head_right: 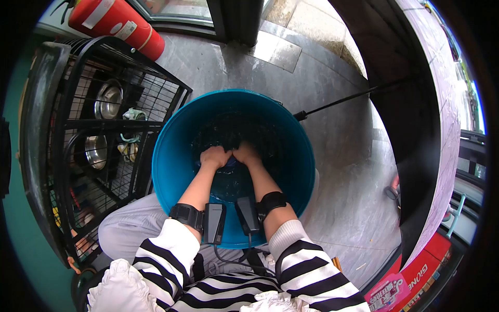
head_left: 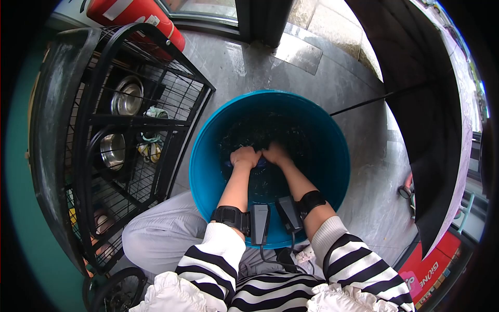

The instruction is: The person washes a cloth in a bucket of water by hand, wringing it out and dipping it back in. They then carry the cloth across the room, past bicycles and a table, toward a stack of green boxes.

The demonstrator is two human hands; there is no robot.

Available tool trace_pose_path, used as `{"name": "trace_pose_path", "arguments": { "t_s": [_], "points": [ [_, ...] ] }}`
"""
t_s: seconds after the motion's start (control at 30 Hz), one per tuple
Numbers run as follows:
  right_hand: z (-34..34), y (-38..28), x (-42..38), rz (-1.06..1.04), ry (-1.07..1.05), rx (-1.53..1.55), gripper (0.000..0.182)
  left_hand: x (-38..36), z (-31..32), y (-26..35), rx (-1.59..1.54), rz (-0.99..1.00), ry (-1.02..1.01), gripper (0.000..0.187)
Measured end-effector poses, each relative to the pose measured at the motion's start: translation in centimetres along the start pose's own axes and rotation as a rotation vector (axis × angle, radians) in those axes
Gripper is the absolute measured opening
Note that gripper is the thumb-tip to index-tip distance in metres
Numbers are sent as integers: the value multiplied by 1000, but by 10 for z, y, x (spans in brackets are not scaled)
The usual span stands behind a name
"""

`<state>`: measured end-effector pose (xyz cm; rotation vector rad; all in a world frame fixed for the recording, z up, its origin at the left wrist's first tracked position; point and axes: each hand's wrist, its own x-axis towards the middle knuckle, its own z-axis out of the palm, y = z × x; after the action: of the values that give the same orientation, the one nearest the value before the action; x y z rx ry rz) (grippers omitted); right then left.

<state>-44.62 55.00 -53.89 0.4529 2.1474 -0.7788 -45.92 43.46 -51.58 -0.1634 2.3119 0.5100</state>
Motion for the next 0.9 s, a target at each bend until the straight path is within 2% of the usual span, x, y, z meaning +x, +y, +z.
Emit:
{"name": "trace_pose_path", "arguments": {
  "t_s": [0.07,0.1,0.17,0.2,0.23,0.27,0.3,0.33,0.37,0.4,0.43,0.47,0.5,0.53,0.6,0.67,0.7,0.73,0.77,0.8,0.83,0.9],
  "points": [
    [-11,-5,-11,0,32,-91,53,0,-11,4,253,-28,-216,58],
    [-15,-7,-16,8,61,-175,55,-2,-5,3,252,-25,-216,58],
    [11,13,13,74,9,-97,58,-2,20,-6,9,-186,172,63],
    [21,20,24,137,-49,-21,60,4,33,-12,9,-182,172,63],
    [21,16,19,138,-46,-20,60,10,44,-16,-179,-201,275,64],
    [24,13,11,122,-88,200,62,16,54,-21,-369,-220,376,67],
    [23,6,3,105,-131,420,64,17,53,-23,-369,-220,376,67],
    [16,-5,-9,105,-132,419,64,17,51,-25,-615,-223,272,62],
    [9,-15,-21,255,-248,710,64,16,50,-28,-860,-224,164,59],
    [6,-23,-28,408,-366,999,64,14,48,-27,-861,-228,166,59],
    [16,-20,-20,407,-370,998,64,10,43,-24,-930,-225,43,50],
    [31,-14,-5,302,-201,1012,62,7,38,-22,-997,-221,-81,42],
    [37,-15,-1,195,-31,1021,59,5,32,-19,-995,-222,-78,42],
    [42,-14,4,194,-32,1022,59,6,25,-16,-909,-233,-89,39],
    [48,-13,8,287,233,901,55,8,20,-8,-824,-244,-100,38],
    [50,-13,8,289,278,904,53,10,21,6,-726,-399,130,45],
    [50,-13,8,290,325,909,51,6,17,9,-730,-398,130,45],
    [49,-12,8,290,327,908,51,0,12,12,-591,-379,140,46],
    [49,-11,8,232,391,821,50,-3,10,14,-451,-358,149,48],
    [46,-12,6,175,451,733,50,-5,11,13,-452,-357,148,48],
    [42,-12,4,175,451,732,50,-6,11,12,-456,-352,138,46],
    [31,-12,2,277,320,461,47,-6,9,9,-459,-349,128,45]
  ]
}}
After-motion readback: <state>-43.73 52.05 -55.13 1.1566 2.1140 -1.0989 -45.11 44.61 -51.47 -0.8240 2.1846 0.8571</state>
